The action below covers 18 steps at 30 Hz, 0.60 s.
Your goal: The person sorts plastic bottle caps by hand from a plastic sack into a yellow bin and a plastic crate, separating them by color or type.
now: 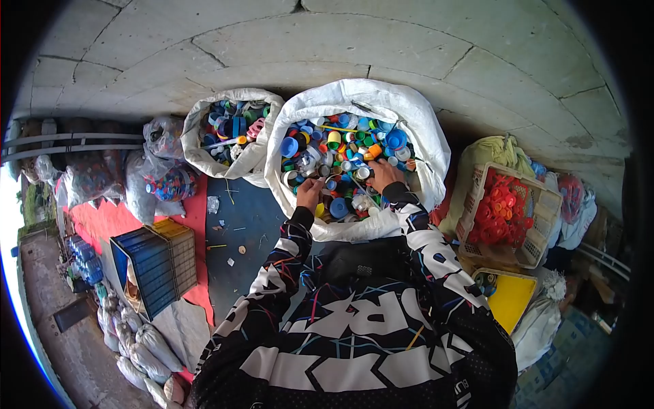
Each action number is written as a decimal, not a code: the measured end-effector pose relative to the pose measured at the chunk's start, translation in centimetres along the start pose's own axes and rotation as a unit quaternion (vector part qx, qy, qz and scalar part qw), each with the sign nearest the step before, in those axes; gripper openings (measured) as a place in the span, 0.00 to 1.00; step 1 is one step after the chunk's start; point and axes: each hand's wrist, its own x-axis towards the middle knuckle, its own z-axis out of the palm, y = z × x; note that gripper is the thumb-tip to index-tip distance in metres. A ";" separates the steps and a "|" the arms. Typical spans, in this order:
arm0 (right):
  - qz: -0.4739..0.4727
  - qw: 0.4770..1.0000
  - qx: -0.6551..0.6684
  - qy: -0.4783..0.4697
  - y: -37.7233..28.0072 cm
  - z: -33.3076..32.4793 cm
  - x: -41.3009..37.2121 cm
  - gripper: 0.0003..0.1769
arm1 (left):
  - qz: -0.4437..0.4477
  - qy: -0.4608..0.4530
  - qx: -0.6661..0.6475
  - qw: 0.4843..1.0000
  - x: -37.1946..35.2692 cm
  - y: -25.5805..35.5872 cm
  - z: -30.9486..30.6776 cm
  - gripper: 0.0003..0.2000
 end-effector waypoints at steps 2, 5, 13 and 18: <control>-0.012 1.000 0.010 0.016 -0.2 0.9 0.2 0.23 | 0.010 0.018 0.027 0.999 -1.0 0.2 0.2 0.11; 0.016 0.999 0.004 0.049 -0.9 1.0 -0.1 0.23 | 0.068 0.018 0.075 0.995 0.0 -1.8 -0.2 0.11; 0.086 0.989 0.114 0.026 0.8 1.0 -0.3 0.22 | 0.130 0.061 0.521 0.841 0.1 -0.5 1.8 0.13; 0.067 0.973 0.138 0.172 0.4 1.1 -2.8 0.22 | 0.087 0.039 0.617 0.781 0.6 1.1 3.5 0.11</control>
